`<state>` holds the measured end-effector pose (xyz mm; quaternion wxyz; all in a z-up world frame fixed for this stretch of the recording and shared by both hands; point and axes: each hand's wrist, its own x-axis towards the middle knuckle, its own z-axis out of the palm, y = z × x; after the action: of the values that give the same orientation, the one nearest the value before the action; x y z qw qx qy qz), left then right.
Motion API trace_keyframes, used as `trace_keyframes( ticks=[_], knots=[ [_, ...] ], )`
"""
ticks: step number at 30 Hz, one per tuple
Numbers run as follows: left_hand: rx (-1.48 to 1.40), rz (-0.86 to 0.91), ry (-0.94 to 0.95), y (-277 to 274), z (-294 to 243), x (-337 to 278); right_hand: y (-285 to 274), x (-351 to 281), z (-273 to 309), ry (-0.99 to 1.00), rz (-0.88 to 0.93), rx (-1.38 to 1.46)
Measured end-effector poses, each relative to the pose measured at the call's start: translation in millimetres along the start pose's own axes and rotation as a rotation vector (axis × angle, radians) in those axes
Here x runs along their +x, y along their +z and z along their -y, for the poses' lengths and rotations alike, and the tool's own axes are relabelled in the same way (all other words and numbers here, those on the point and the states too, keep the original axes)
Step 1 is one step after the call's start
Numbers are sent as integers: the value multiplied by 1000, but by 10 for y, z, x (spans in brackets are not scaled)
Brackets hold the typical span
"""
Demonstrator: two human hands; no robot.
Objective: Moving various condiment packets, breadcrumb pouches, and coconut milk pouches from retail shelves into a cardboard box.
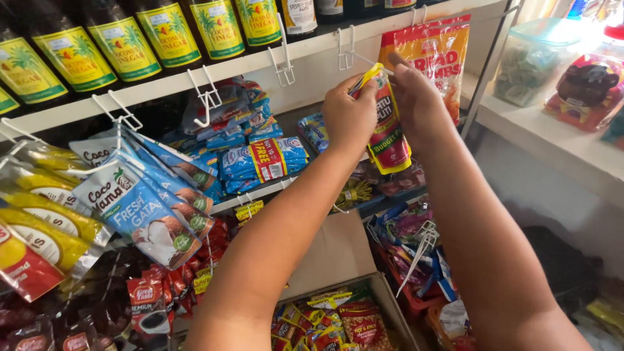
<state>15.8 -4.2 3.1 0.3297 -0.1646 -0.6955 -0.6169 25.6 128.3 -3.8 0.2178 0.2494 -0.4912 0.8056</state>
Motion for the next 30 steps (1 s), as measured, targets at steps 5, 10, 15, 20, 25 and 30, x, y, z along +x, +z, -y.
trace_keyframes(
  ticks=[5,10,15,20,25,30],
  knots=[
    [-93,14,6,-30,-38,-58,-145,-45,185,269,101,53],
    [-95,60,-9,-58,-182,-178,-139,-78,357,316,92,-43],
    [-26,71,25,-22,-287,-280,-168,-32,446,327,122,-20],
    [-119,59,-43,-53,-431,-372,-54,-92,518,226,38,-177],
    [-218,76,-111,-98,-430,-366,118,-171,502,10,-25,-571],
    [-201,40,-53,-109,-449,-364,101,-218,436,-239,-17,-764]
  ],
)
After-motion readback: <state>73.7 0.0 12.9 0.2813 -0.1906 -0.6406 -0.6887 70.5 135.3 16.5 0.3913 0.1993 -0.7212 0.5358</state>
